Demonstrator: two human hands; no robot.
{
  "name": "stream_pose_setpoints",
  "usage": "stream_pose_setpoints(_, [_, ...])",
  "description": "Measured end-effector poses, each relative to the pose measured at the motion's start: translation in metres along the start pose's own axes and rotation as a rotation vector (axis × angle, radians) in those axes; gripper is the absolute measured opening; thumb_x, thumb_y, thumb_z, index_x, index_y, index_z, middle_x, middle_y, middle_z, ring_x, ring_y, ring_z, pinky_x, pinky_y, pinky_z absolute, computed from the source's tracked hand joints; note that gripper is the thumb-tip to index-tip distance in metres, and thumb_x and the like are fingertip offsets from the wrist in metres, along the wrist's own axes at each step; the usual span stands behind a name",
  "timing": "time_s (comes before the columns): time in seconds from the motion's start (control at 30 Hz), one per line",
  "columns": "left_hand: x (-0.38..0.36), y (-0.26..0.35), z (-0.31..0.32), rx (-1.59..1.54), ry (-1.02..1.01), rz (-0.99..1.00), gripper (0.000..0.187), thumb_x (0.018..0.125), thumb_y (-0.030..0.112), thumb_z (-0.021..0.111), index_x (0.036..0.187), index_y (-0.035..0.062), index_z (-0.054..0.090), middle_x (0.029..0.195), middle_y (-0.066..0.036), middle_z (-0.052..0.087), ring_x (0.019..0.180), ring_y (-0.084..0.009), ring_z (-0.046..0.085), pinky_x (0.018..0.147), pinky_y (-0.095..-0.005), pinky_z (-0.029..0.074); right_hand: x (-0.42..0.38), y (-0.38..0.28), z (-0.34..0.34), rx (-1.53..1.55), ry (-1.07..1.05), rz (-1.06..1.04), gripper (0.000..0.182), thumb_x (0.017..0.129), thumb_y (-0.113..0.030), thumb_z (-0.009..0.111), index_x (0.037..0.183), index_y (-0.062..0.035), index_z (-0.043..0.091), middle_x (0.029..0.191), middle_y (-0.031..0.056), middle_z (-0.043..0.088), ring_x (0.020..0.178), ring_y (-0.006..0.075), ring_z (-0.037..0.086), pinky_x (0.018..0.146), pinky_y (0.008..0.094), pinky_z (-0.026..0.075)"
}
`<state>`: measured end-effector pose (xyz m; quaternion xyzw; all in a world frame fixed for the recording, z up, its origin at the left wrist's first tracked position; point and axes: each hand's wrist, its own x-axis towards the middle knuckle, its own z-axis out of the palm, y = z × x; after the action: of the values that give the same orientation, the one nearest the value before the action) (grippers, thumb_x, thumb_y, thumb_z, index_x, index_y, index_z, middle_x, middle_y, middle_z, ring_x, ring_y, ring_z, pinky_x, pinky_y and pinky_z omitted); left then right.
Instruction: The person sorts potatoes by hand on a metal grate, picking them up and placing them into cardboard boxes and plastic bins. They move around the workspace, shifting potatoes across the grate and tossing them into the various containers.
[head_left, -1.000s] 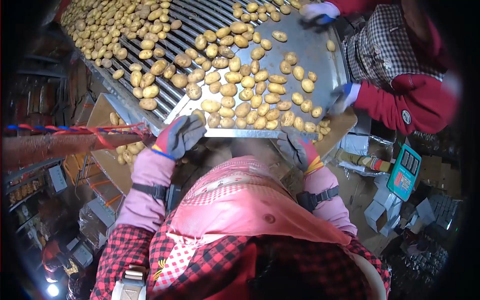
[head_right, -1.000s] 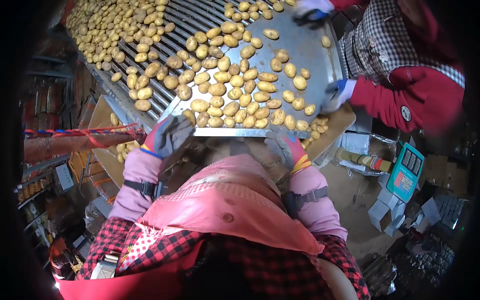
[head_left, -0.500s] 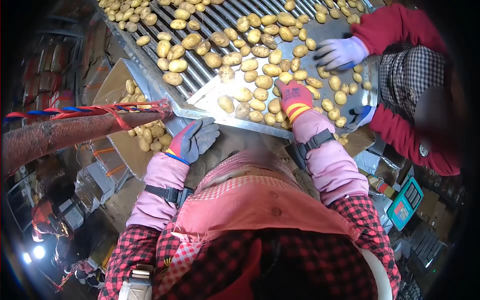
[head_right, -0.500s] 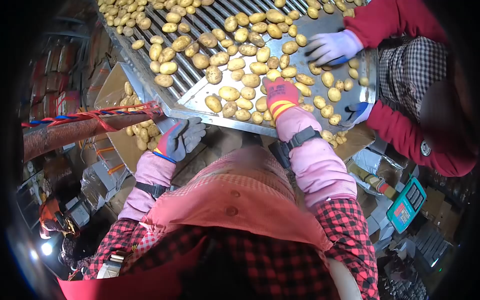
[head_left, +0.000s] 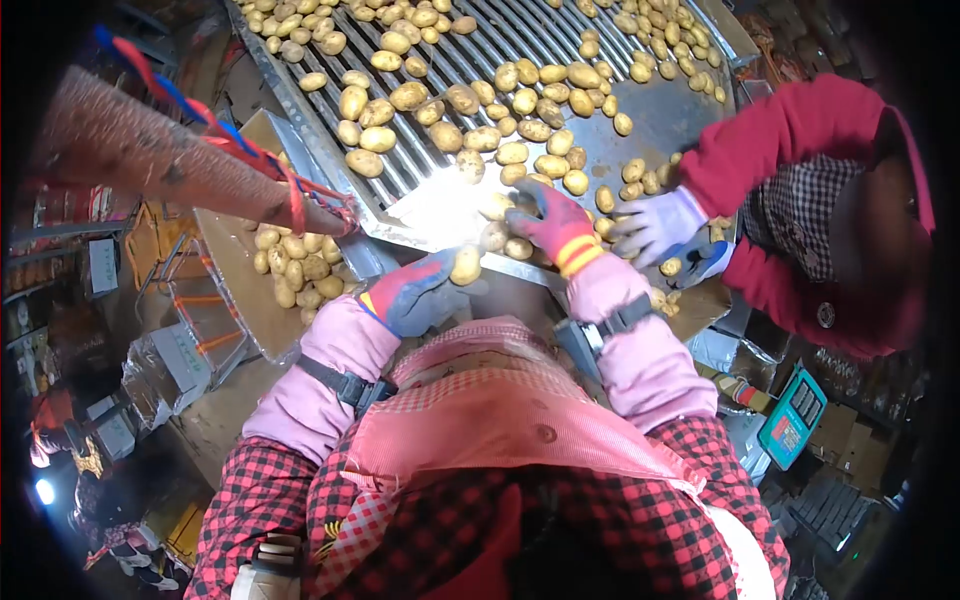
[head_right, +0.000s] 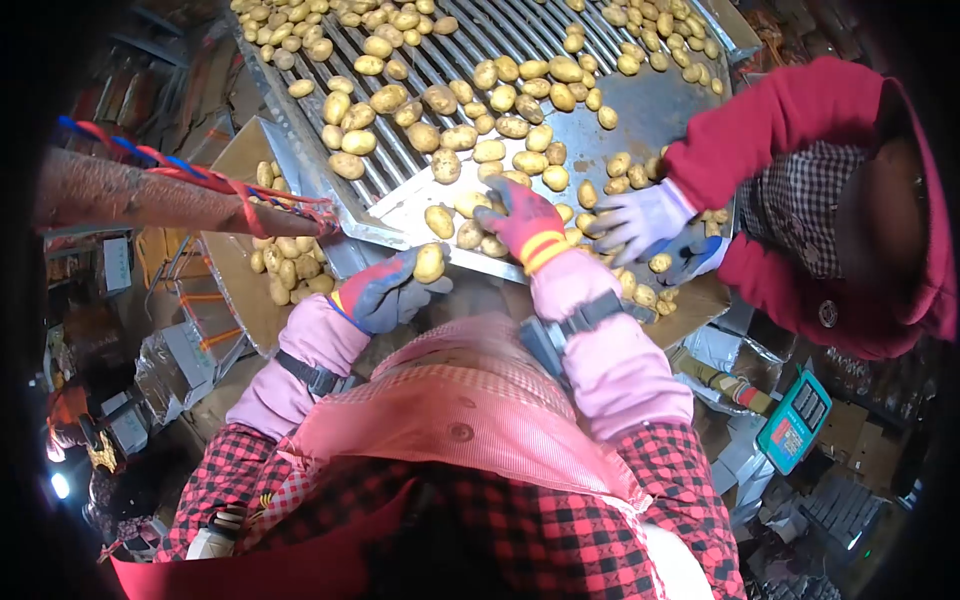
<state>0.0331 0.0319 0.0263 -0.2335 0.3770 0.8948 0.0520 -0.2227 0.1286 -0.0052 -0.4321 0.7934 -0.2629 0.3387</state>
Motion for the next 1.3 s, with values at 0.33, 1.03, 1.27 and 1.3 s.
stream_pose_setpoints(0.33, [-0.061, 0.013, -0.006, 0.707, 0.161, 0.189, 0.056, 0.094, 0.022, 0.064, 0.142, 0.0048, 0.042, 0.125, -0.010, 0.061, 0.111, -0.0213, 0.059, 0.098, -0.0337, 0.047, -0.011, -0.048, -0.002, 1.371, -0.462, 0.338, 0.046, 0.103, -0.032, 0.045, 0.137, -0.0009, 0.047, 0.117, 0.0139, 0.065, 0.090, 0.0124, 0.065, 0.062, 0.0208, 0.053])
stream_pose_setpoints(1.03, [-0.122, -0.020, -0.077, -0.349, 0.228, 0.705, 0.059, 0.085, 0.011, 0.063, 0.140, 0.0016, 0.043, 0.134, -0.015, 0.054, 0.122, -0.0303, 0.055, 0.109, -0.0466, 0.042, -0.054, 0.046, 0.023, 1.319, -0.042, 0.444, 0.058, 0.096, -0.047, 0.057, 0.130, 0.0000, 0.050, 0.126, 0.0139, 0.057, 0.113, 0.0271, 0.060, 0.093, 0.0365, 0.055])
stream_pose_setpoints(1.27, [-0.137, -0.020, -0.189, -0.789, 0.346, 0.622, 0.042, 0.093, 0.018, 0.059, 0.131, 0.0021, 0.051, 0.125, -0.014, 0.059, 0.115, -0.0268, 0.057, 0.102, -0.0399, 0.045, -0.076, 0.044, 0.028, 1.255, -0.024, 0.419, 0.055, 0.097, -0.047, 0.055, 0.129, -0.0025, 0.052, 0.113, 0.0171, 0.064, 0.098, 0.0258, 0.066, 0.078, 0.0313, 0.059])
stream_pose_setpoints(1.3, [-0.148, 0.011, -0.199, -0.539, 0.520, 0.720, 0.039, 0.093, 0.018, 0.060, 0.128, 0.0019, 0.053, 0.123, -0.014, 0.060, 0.114, -0.0258, 0.058, 0.101, -0.0390, 0.045, -0.075, 0.048, 0.032, 1.261, -0.058, 0.403, 0.055, 0.097, -0.047, 0.054, 0.130, -0.0031, 0.051, 0.114, 0.0173, 0.064, 0.100, 0.0260, 0.066, 0.079, 0.0318, 0.059])
